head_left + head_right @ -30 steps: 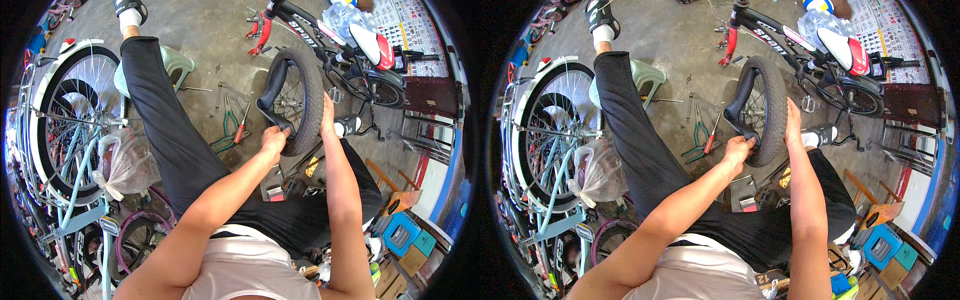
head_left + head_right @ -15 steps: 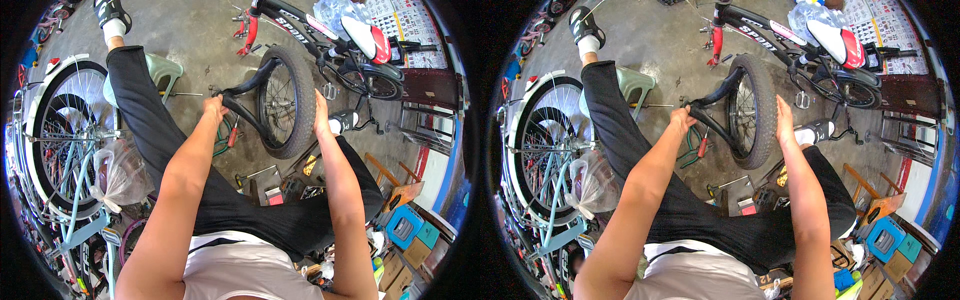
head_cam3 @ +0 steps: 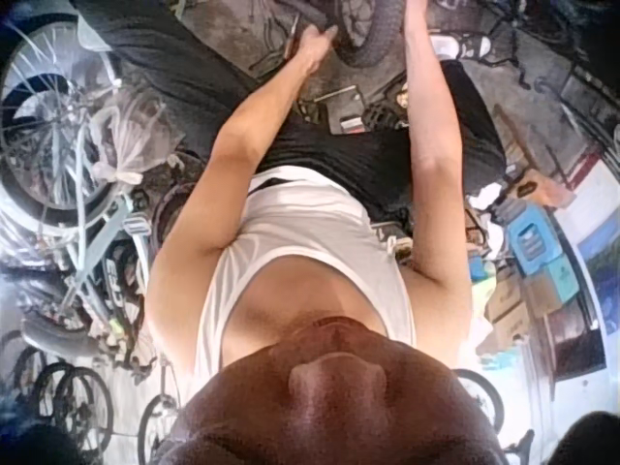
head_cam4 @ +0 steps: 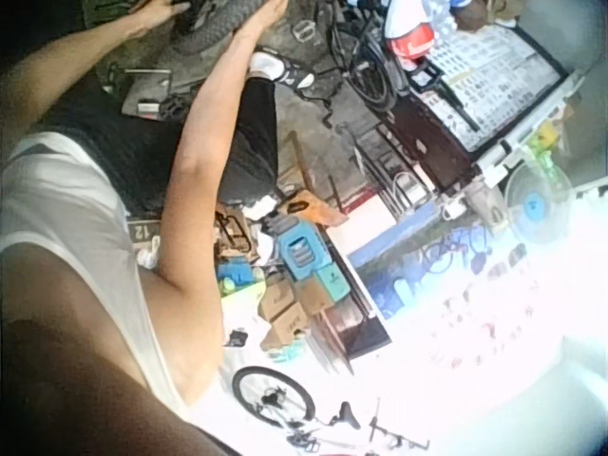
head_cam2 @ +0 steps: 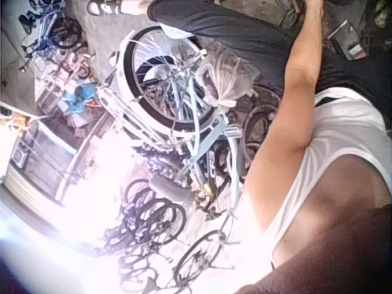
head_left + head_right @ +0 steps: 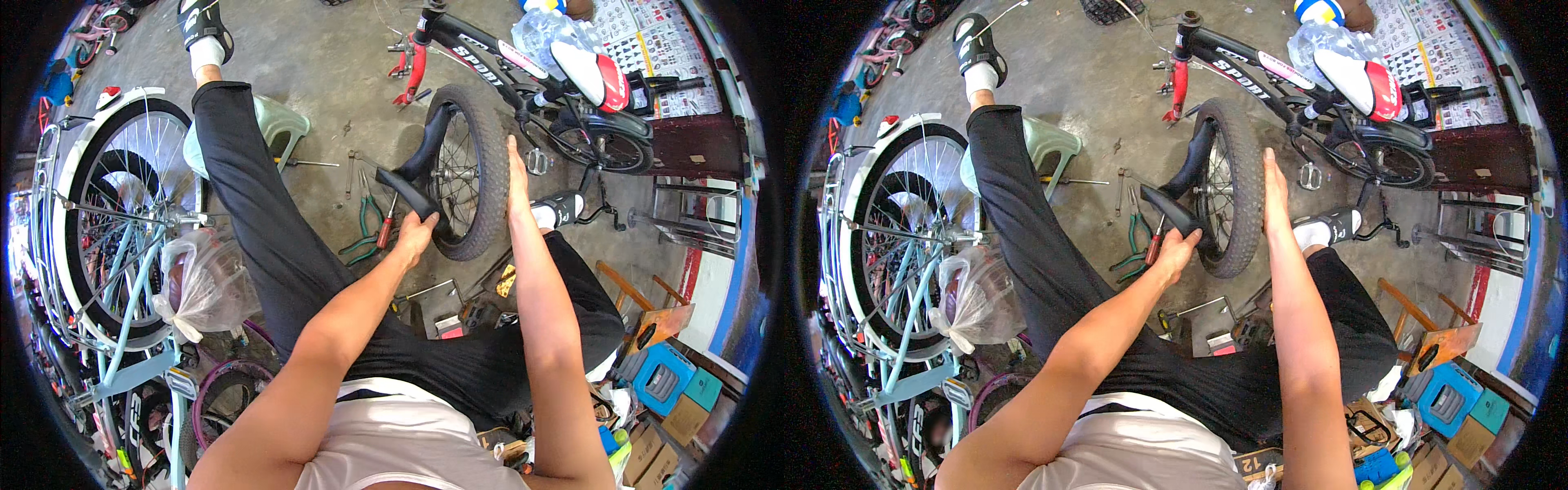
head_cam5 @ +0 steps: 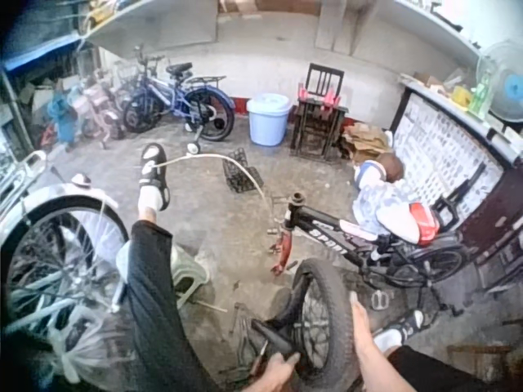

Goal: The person removes the inner tube from a bicycle tire by hand and then checks the tube for leaks.

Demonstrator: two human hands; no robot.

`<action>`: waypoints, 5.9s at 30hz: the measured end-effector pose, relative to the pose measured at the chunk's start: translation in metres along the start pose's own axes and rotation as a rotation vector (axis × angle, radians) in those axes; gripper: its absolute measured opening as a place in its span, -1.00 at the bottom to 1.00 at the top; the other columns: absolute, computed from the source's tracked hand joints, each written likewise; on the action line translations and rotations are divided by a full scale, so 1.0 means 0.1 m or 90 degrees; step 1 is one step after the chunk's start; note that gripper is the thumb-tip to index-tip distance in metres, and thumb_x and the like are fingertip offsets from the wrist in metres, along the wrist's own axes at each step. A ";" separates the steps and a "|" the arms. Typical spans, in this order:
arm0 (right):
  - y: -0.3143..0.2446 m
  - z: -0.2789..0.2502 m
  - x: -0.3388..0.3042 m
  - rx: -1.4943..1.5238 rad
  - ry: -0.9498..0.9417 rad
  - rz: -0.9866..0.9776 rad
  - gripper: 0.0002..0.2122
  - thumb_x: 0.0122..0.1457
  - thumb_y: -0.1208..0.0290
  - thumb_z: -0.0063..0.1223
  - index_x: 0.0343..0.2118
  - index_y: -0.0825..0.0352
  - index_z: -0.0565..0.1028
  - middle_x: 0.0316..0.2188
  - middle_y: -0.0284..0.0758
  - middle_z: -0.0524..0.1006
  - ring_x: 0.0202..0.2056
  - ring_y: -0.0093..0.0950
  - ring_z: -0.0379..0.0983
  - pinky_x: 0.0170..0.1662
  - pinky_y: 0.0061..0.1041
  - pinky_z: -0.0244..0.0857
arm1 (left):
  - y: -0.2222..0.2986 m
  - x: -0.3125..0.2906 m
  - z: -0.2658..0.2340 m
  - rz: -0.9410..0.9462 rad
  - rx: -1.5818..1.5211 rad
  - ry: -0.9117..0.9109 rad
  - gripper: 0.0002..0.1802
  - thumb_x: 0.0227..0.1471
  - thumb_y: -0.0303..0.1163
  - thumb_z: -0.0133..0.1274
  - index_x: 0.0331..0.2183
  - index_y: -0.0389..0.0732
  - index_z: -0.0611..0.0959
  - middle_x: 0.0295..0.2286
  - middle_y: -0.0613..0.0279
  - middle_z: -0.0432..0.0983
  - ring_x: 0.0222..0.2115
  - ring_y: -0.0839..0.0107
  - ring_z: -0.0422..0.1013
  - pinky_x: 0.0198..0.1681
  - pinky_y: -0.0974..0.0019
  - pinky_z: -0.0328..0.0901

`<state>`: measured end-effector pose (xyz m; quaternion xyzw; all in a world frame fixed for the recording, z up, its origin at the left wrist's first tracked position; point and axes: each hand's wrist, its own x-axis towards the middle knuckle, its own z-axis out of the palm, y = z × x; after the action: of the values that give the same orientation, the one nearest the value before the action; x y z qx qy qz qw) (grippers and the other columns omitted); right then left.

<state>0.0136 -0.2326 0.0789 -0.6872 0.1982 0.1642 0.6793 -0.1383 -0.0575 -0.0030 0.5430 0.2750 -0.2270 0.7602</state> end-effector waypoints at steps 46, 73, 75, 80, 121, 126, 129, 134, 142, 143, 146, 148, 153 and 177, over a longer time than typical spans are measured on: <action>0.49 -0.50 -0.48 0.022 -0.062 -0.054 -0.75 0.44 0.26 -0.10 -0.14 0.33 0.54 -0.34 -0.41 0.59 -0.40 -0.58 0.53 -0.33 -0.55 0.45 | 1.32 1.11 -1.49 0.118 0.050 0.443 -0.59 0.26 -0.23 0.12 -0.13 -0.46 0.57 -0.21 0.00 0.60 -0.24 0.25 0.49 -0.13 0.11 0.38; -0.17 0.30 -0.44 0.018 0.010 -0.077 -0.63 0.45 0.15 -0.09 0.05 0.37 0.53 -0.23 -0.39 0.61 -0.26 -0.65 0.46 -0.17 -0.60 0.35 | 0.09 -0.23 0.16 0.169 0.228 -0.077 -0.63 0.15 -0.16 0.16 -0.20 -0.29 0.70 -0.28 -0.13 0.66 -0.17 -0.01 0.58 -0.11 0.10 0.39; -0.26 0.41 -0.52 -0.111 0.030 -0.163 -0.66 0.41 0.23 0.00 0.07 0.38 0.51 -0.11 -0.30 0.61 -0.12 -0.55 0.50 -0.02 -0.53 0.36 | 0.44 -0.35 0.22 0.142 0.301 -0.049 -0.62 0.20 -0.23 0.07 -0.21 -0.42 0.67 -0.30 -0.16 0.64 -0.21 0.07 0.56 -0.14 0.10 0.37; 0.00 0.20 -0.87 -0.355 0.018 -0.232 -0.67 0.31 0.30 0.13 0.06 0.36 0.51 0.02 -0.16 0.54 0.02 -0.34 0.51 0.07 -0.41 0.34 | 0.88 -0.46 0.29 0.080 0.139 -0.017 -0.70 0.22 -0.39 0.00 -0.22 -0.45 0.66 -0.34 0.11 0.65 -0.34 0.41 0.49 -0.25 0.21 0.35; 0.60 0.00 -0.29 -0.161 0.127 -0.216 -0.63 0.42 0.16 -0.03 -0.22 0.47 0.52 -0.50 -0.13 0.50 -0.39 -0.58 0.30 -0.22 -0.44 0.31 | 0.72 0.15 -0.27 0.201 0.072 0.311 -0.65 0.23 -0.15 0.18 -0.24 -0.29 0.57 -0.44 0.29 0.49 -0.50 0.54 0.38 -0.41 0.41 0.35; 0.41 0.33 -0.44 -0.233 0.151 -0.265 -0.61 0.40 0.08 -0.02 -0.24 0.41 0.53 -0.52 -0.09 0.44 -0.44 -0.51 0.26 -0.27 -0.37 0.31 | 1.64 -0.62 0.40 0.495 0.286 0.263 -0.55 0.05 -0.20 0.35 -0.18 -0.36 0.63 -0.35 0.13 0.63 -0.39 0.41 0.52 -0.21 0.33 0.43; 0.25 0.48 -0.55 -0.258 0.151 -0.235 -0.60 0.39 0.05 -0.01 -0.25 0.39 0.54 -0.51 -0.07 0.48 -0.47 -0.40 0.34 -0.28 -0.32 0.32 | 1.61 -0.58 0.34 0.454 0.351 0.239 -0.53 0.05 -0.20 0.35 -0.14 -0.37 0.63 -0.32 0.14 0.65 -0.39 0.42 0.53 -0.22 0.35 0.44; 0.32 0.46 -0.44 -0.255 0.150 -0.268 -0.60 0.39 0.04 -0.02 -0.26 0.39 0.55 -0.49 -0.03 0.52 -0.46 -0.23 0.45 -0.28 -0.29 0.33 | 1.62 -0.42 0.15 0.212 -0.021 0.133 -0.75 0.27 -0.35 0.04 -0.24 -0.34 0.68 -0.41 0.17 0.64 -0.44 0.48 0.54 -0.39 0.41 0.40; 0.28 0.59 -0.46 -0.309 0.157 -0.243 -0.58 0.38 0.01 -0.03 -0.28 0.37 0.56 -0.50 -0.03 0.52 -0.44 -0.17 0.47 -0.26 -0.26 0.34 | 0.94 -0.22 -0.05 0.224 0.067 0.281 -0.77 0.27 -0.29 0.07 -0.28 -0.28 0.63 -0.39 0.27 0.59 -0.40 0.52 0.51 -0.39 0.42 0.36; 0.30 0.55 -0.40 -0.292 0.154 -0.245 -0.57 0.38 0.01 -0.04 -0.28 0.37 0.56 -0.50 -0.03 0.53 -0.44 -0.18 0.48 -0.25 -0.26 0.34 | 0.85 -0.24 -0.09 0.161 0.044 0.288 -0.76 0.27 -0.27 0.08 -0.26 -0.27 0.62 -0.38 0.26 0.59 -0.39 0.51 0.51 -0.39 0.42 0.36; 0.33 0.51 -0.27 -0.243 0.140 -0.244 -0.57 0.38 0.02 -0.04 -0.27 0.38 0.57 -0.49 -0.04 0.54 -0.44 -0.23 0.49 -0.25 -0.28 0.35 | 0.64 -0.24 -0.16 -0.150 -0.070 0.045 -0.54 0.29 0.03 0.05 -0.13 -0.21 0.62 -0.26 0.23 0.60 -0.27 0.38 0.50 -0.16 0.22 0.37; 0.29 0.53 -0.27 -0.234 0.130 -0.240 -0.59 0.39 0.04 -0.04 -0.26 0.38 0.58 -0.49 -0.05 0.56 -0.44 -0.29 0.49 -0.25 -0.30 0.35 | 0.60 -0.20 -0.11 -0.167 -0.089 -0.029 -0.42 0.29 0.16 0.01 -0.08 -0.22 0.62 -0.21 0.26 0.61 -0.18 0.38 0.50 -0.08 0.22 0.34; 0.25 0.52 -0.27 -0.243 0.144 -0.268 -0.61 0.39 0.07 -0.03 -0.27 0.38 0.58 -0.50 -0.05 0.55 -0.46 -0.34 0.46 -0.26 -0.32 0.35 | 0.62 -0.13 -0.04 -0.090 -0.163 -0.153 -0.55 0.35 -0.02 -0.01 -0.04 -0.23 0.57 -0.16 0.30 0.61 -0.17 0.44 0.51 -0.03 0.25 0.34; -0.04 0.91 -0.21 -0.380 0.191 -0.237 -0.56 0.33 -0.04 -0.03 -0.39 0.32 0.57 -0.47 0.02 0.54 -0.33 0.10 0.50 -0.30 -0.09 0.33 | 0.57 -0.24 -0.08 0.008 -0.318 -0.060 -0.32 0.35 0.21 -0.17 0.08 -0.22 0.53 -0.03 0.21 0.56 -0.03 0.34 0.44 0.13 0.20 0.23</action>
<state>0.0018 -0.1407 0.0908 -0.8953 0.1109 -0.0137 0.4311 -0.1209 -0.0310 0.0514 0.3293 0.2836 -0.1722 0.8840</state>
